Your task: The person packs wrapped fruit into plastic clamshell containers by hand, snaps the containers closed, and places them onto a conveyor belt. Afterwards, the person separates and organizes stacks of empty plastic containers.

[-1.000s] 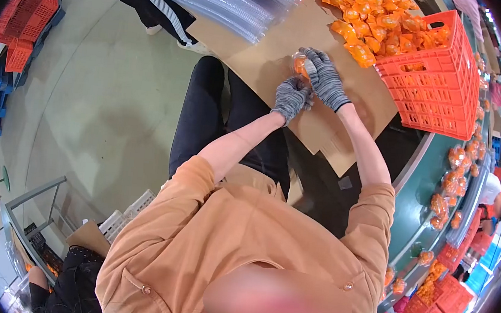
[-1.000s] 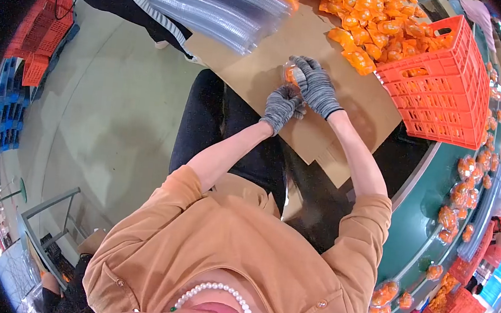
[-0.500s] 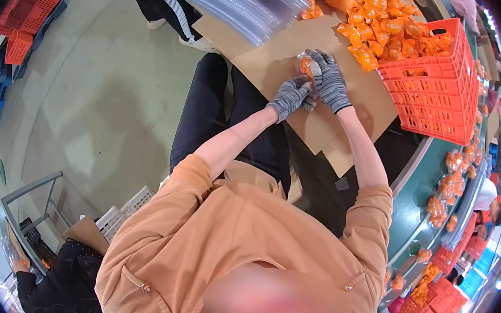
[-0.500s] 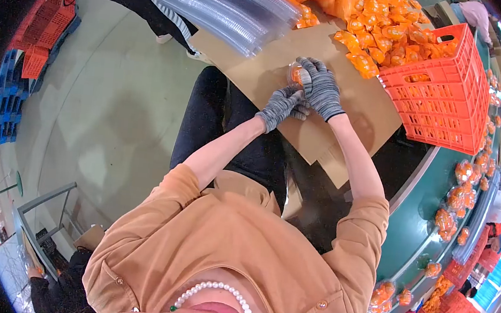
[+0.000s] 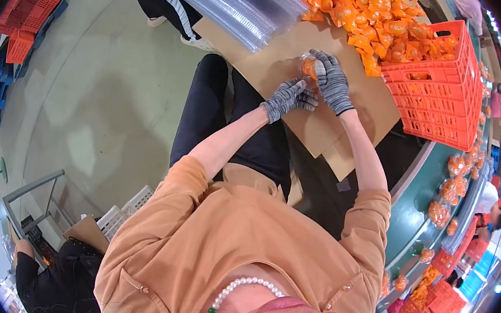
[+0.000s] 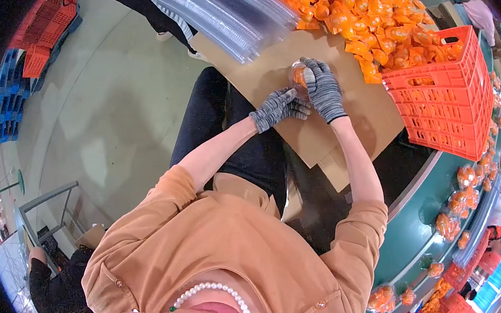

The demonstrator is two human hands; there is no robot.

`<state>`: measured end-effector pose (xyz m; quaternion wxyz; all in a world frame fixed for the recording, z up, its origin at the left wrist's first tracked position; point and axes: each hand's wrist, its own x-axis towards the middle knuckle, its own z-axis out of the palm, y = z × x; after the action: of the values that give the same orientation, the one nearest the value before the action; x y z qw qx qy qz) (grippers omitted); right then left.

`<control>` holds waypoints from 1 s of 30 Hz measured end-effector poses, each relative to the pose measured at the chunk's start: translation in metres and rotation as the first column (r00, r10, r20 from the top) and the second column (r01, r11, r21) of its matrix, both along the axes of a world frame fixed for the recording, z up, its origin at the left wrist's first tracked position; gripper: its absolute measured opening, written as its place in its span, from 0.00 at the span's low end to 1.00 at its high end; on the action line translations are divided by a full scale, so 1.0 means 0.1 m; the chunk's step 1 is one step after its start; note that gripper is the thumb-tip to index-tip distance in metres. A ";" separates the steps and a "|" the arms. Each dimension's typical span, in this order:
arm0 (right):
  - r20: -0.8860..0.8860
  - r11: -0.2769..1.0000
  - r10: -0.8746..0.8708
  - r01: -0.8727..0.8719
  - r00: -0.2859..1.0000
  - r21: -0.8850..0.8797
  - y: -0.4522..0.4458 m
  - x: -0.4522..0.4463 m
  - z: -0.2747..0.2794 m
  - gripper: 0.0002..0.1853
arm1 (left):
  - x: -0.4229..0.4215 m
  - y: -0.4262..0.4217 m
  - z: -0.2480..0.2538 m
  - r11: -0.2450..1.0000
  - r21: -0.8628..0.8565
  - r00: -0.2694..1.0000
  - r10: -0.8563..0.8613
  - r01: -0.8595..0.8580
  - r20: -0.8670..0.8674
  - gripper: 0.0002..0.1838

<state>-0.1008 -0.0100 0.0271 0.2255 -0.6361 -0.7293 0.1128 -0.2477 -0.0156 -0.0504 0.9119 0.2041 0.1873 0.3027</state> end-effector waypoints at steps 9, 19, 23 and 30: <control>-0.193 0.999 -0.031 0.039 0.981 0.037 0.01 0.02 0.00 0.17 | 0.02 -0.01 0.15 0.996 0.085 0.976 0.037 -0.020 -0.213 0.14; 0.121 0.997 -0.037 0.029 0.992 0.067 0.00 -0.06 -0.04 0.27 | 0.00 -0.03 0.23 0.995 0.094 0.978 0.039 -0.021 -0.204 0.13; 0.163 0.997 -0.043 0.033 0.986 0.063 -0.03 -0.08 -0.03 0.27 | 0.08 0.00 0.29 0.997 0.074 0.933 0.058 -0.034 -0.355 0.09; 0.236 0.975 0.115 -0.155 0.965 0.160 0.06 0.10 -0.10 0.21 | 0.18 0.02 0.34 0.986 0.148 0.892 0.132 -0.075 -0.433 0.06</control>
<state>-0.0909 -0.0041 0.0172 0.1888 -0.5708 -0.7990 -0.0103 -0.2293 -0.0133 -0.0166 0.8134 0.3147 0.3800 0.3081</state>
